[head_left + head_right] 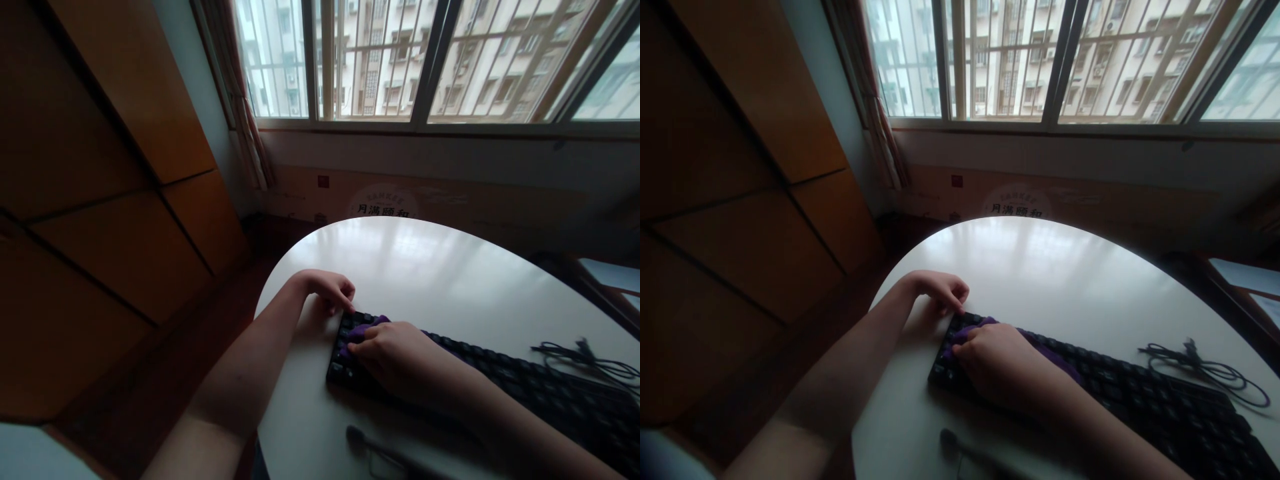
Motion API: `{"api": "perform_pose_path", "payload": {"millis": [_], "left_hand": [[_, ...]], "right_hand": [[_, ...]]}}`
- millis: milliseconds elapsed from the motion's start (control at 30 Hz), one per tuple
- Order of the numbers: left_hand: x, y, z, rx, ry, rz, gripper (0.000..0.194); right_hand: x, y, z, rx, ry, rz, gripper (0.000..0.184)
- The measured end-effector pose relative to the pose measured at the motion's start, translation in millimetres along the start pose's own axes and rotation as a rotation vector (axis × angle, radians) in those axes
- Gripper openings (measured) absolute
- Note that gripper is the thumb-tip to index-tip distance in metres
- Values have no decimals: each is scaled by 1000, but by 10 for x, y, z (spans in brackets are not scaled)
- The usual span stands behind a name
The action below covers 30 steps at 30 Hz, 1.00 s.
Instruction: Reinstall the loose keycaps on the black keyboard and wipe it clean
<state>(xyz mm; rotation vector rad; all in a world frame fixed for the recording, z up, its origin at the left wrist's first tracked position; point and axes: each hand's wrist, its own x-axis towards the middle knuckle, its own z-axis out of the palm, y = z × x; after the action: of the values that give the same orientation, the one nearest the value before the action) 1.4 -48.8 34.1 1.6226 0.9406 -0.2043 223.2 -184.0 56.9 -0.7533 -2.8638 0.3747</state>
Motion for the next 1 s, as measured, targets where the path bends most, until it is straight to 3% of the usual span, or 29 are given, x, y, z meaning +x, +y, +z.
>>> {"api": "perform_pose_path", "payload": {"millis": [300,567,833,1000], "left_hand": [[16,-14,1,17,-6,11,52],[-5,-2,6,9,4,6,50],[16,-11,3,-1,3,3,51],[31,-38,-12,-8,12,8,51]], "right_hand": [[123,-87,103,-61,10,60,33],[50,-68,-46,-59,-86,129,24],[134,-102,80,-98,-9,104,30],[93,-62,-18,-68,-50,96,27]]}}
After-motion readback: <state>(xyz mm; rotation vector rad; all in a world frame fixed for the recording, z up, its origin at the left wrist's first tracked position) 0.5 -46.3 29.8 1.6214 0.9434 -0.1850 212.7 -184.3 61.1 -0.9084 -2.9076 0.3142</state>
